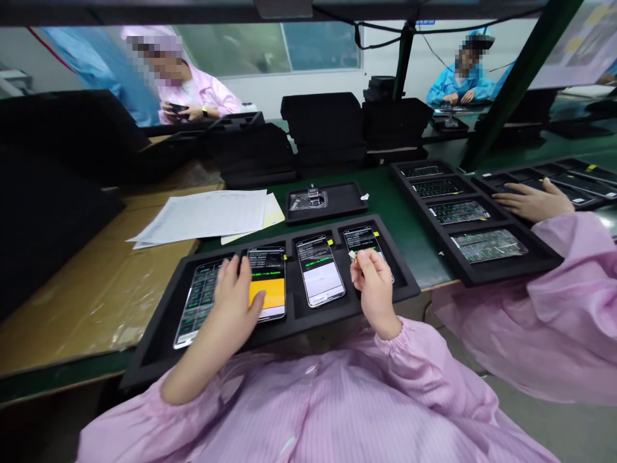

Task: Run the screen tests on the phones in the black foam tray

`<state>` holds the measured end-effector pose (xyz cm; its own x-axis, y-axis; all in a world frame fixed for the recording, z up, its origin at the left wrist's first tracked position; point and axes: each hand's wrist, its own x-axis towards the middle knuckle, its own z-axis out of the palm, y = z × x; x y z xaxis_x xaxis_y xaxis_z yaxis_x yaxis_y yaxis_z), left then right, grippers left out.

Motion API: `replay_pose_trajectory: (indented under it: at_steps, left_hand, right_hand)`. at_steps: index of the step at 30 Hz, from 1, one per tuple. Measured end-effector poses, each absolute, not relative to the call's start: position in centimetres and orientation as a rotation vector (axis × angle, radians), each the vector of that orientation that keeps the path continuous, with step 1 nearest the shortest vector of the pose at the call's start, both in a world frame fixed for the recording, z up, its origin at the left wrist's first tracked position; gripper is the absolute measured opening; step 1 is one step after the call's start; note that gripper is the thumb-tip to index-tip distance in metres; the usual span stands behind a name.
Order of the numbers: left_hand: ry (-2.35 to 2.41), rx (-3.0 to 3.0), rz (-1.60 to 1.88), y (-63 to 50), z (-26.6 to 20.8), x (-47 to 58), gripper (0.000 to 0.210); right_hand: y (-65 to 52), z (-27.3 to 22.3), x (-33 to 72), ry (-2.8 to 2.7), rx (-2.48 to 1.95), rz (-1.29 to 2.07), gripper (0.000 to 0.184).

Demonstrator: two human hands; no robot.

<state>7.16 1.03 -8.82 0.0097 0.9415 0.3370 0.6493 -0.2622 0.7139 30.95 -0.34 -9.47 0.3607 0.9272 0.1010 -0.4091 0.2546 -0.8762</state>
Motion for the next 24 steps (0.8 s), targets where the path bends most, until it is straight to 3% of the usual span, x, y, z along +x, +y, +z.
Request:
replay_pose_trajectory:
  at_steps: [3,6,14,17,21,24]
  left_hand:
    - [1.561,2.27,0.926,0.8,-9.3,11.1,0.072]
    - [1.48,2.196,0.724,0.8,-9.5,14.5,0.077]
    - [1.402,1.117,1.057,2.6,-8.1,17.0,0.092]
    - [1.341,1.045,1.016,3.9,-7.7,17.1,0.079]
    - [1.232,1.001,0.925,4.6,-7.1,17.0,0.041]
    - [1.154,1.006,1.032,3.8,-5.9,16.9,0.039]
  right_hand:
    - [-0.6,-9.4,30.9,-0.698,-0.858,1.036,0.047]
    - [-0.7,-9.4,31.0,-0.682,-0.824,1.049,0.048]
    - [-0.7,-8.7,31.4,-0.607,-0.732,1.185,0.045]
    - [-1.7,-8.0,31.4,-0.589,-0.712,1.4,0.045]
    - [-3.7,-7.7,30.9,-0.619,-0.661,1.81,0.044]
    - [-4.8,-7.8,30.3,-0.67,-0.615,2.078,0.036]
